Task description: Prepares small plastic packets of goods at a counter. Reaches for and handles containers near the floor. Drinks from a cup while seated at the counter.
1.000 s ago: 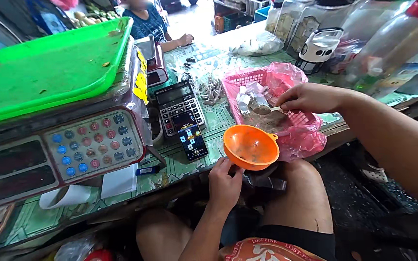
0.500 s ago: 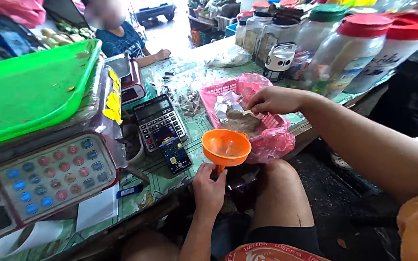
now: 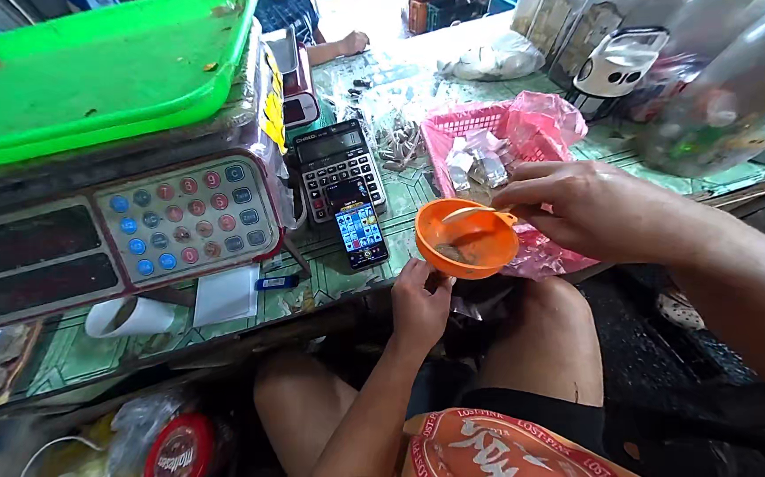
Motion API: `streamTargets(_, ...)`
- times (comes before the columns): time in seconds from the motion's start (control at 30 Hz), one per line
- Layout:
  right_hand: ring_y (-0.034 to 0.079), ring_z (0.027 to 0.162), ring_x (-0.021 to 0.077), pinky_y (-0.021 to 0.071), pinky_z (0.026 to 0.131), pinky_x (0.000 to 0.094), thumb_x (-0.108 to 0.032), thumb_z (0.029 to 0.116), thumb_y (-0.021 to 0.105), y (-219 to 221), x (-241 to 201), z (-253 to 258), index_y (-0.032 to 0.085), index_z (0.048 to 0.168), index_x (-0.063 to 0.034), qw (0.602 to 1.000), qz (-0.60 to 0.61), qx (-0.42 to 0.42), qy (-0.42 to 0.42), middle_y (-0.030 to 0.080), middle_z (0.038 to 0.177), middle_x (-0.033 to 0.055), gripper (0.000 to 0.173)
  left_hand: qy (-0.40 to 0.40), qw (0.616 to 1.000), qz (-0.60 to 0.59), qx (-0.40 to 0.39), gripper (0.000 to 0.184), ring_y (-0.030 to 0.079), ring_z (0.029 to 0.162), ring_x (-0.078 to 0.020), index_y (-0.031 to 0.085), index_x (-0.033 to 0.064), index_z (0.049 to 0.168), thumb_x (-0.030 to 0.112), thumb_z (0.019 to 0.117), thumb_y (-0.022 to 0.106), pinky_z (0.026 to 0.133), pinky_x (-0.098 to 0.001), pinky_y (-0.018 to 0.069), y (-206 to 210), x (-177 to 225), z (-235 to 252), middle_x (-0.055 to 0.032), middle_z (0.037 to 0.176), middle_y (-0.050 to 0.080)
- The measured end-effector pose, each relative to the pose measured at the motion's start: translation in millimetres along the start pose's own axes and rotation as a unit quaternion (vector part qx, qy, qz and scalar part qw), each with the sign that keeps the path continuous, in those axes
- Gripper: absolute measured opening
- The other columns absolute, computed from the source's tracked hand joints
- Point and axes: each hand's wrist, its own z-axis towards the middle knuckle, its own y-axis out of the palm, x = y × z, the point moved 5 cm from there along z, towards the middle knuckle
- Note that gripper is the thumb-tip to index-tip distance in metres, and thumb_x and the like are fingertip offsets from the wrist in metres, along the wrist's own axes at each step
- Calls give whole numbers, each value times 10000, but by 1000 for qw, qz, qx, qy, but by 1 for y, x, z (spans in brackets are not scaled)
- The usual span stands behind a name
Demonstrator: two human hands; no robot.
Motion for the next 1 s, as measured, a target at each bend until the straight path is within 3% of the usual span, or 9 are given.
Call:
streamTargets(0.13,679,811,204,584,693,483,-86,966,563,-13,19,-5,755,1052,-136,998,6,42,47,682,964,30,217,39,998,-14,40,211,699,971,-108,760,15,1017,95,828,811,897,-269,596,-3,-1,-11,-80,1013,724)
streamTargets(0.2,699,864,248,582,764,544,-69,1001,575,-12,36,-6,746,1071,-107,994,12,44,97,709,998,64,189,58,995,-56,60,349,705,1035,-109,712,-54,1089,93,791,821,953,-268,586,-6,-1,-24,-116,1072,731)
streamTargets(0.3,705,836,321,562,758,630,-56,1002,595,11,68,-9,703,1123,-84,986,5,8,168,719,925,109,165,50,993,-88,63,528,689,1040,-45,605,-103,1163,162,757,815,970,-213,554,-13,-12,-51,-96,1060,723)
streamTargets(0.43,706,826,328,558,739,637,-72,990,620,48,98,-11,698,1091,-111,974,-18,-50,220,715,884,97,134,11,995,-88,49,478,703,1017,-46,635,-85,1138,128,761,837,957,-225,575,-18,-24,-72,-81,1034,740)
streamTargets(0.53,703,935,362,541,801,664,-104,976,653,60,109,-13,727,1046,-110,976,-27,-36,212,729,982,116,102,0,995,-94,28,508,691,1042,-40,626,-63,1158,162,757,841,968,-227,567,-26,-25,-83,-61,1058,733)
streamTargets(0.63,662,1019,407,523,828,675,-122,955,637,46,84,-20,723,1093,-72,985,-1,62,161,688,1081,162,170,-26,997,-56,44,401,716,984,-56,683,-40,1085,136,762,841,930,-241,593,-27,-31,-92,-61,1007,751)
streamTargets(0.73,691,892,228,603,765,495,-174,951,636,27,27,-31,706,1095,-90,979,94,120,132,688,1032,75,181,-25,997,-34,57,401,709,986,-42,686,-46,1082,146,759,828,938,-223,581,-32,-34,-102,-63,1003,749)
streamTargets(0.83,680,880,112,611,765,370,-330,986,611,49,-13,-40,719,1110,-149,971,189,92,118,694,1013,-6,245,-28,997,-34,62,483,698,1008,-26,646,-73,1120,158,738,831,951,-207,567,-37,-39,-106,-74,1021,740)
streamTargets(1.0,665,1038,171,569,900,409,-473,1039,511,104,-50,-45,631,1354,-166,962,227,-18,147,673,1213,55,456,-27,996,-50,63,545,691,1027,-30,620,-99,1148,174,730,840,966,-210,558,-46,-31,-106,-87,1046,733)
